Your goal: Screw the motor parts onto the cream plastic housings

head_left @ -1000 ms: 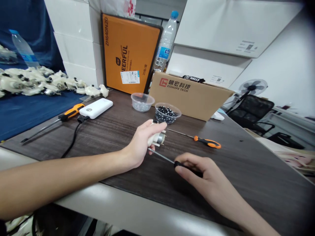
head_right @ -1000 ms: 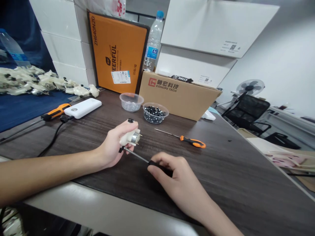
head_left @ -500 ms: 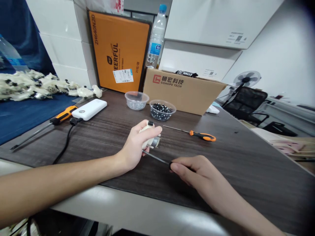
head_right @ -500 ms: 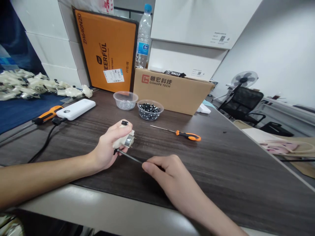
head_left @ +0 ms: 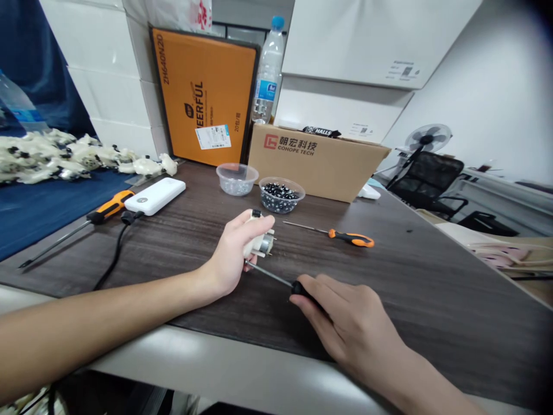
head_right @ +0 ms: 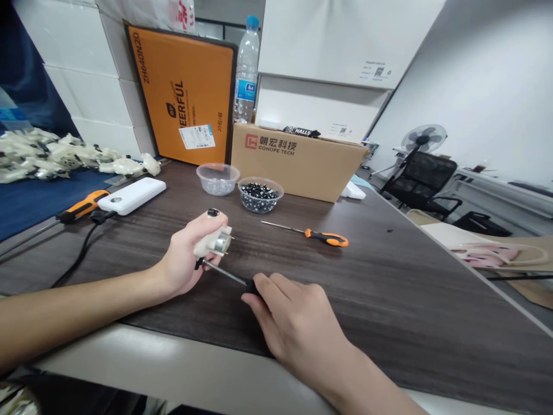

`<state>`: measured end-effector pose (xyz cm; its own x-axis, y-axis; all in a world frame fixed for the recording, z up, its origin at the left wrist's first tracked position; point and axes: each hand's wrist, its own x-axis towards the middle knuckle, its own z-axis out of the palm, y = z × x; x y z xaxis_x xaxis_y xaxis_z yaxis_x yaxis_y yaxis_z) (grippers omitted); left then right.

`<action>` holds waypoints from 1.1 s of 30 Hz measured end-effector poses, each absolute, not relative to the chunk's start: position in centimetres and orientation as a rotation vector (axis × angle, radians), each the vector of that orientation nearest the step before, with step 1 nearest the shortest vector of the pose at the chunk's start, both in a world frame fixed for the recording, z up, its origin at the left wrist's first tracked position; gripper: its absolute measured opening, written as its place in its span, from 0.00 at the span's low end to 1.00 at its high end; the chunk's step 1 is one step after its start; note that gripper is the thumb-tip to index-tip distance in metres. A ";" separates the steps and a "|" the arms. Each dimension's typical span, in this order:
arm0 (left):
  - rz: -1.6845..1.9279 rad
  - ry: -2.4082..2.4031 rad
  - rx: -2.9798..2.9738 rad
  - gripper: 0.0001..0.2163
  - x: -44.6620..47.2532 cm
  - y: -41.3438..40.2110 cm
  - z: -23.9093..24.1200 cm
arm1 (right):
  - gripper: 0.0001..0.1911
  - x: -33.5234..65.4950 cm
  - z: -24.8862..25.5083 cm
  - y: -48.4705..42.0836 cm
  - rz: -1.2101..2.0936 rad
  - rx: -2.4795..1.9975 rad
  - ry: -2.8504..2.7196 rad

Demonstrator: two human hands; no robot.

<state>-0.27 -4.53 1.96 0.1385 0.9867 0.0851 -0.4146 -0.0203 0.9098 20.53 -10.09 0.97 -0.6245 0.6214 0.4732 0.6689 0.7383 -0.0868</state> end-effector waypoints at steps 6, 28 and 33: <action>1.277 0.739 1.081 0.16 -0.4 -5.1 1.8 | 0.22 20.8 2.3 -9.6 0.578 -1.180 -2.336; 1.305 0.775 1.109 0.18 -0.1 -4.9 1.2 | 0.16 20.1 1.7 -9.7 0.541 -1.228 -2.320; 1.297 0.716 1.217 0.16 -0.1 -5.4 1.2 | 0.24 20.4 2.7 -8.6 1.213 -1.311 -2.144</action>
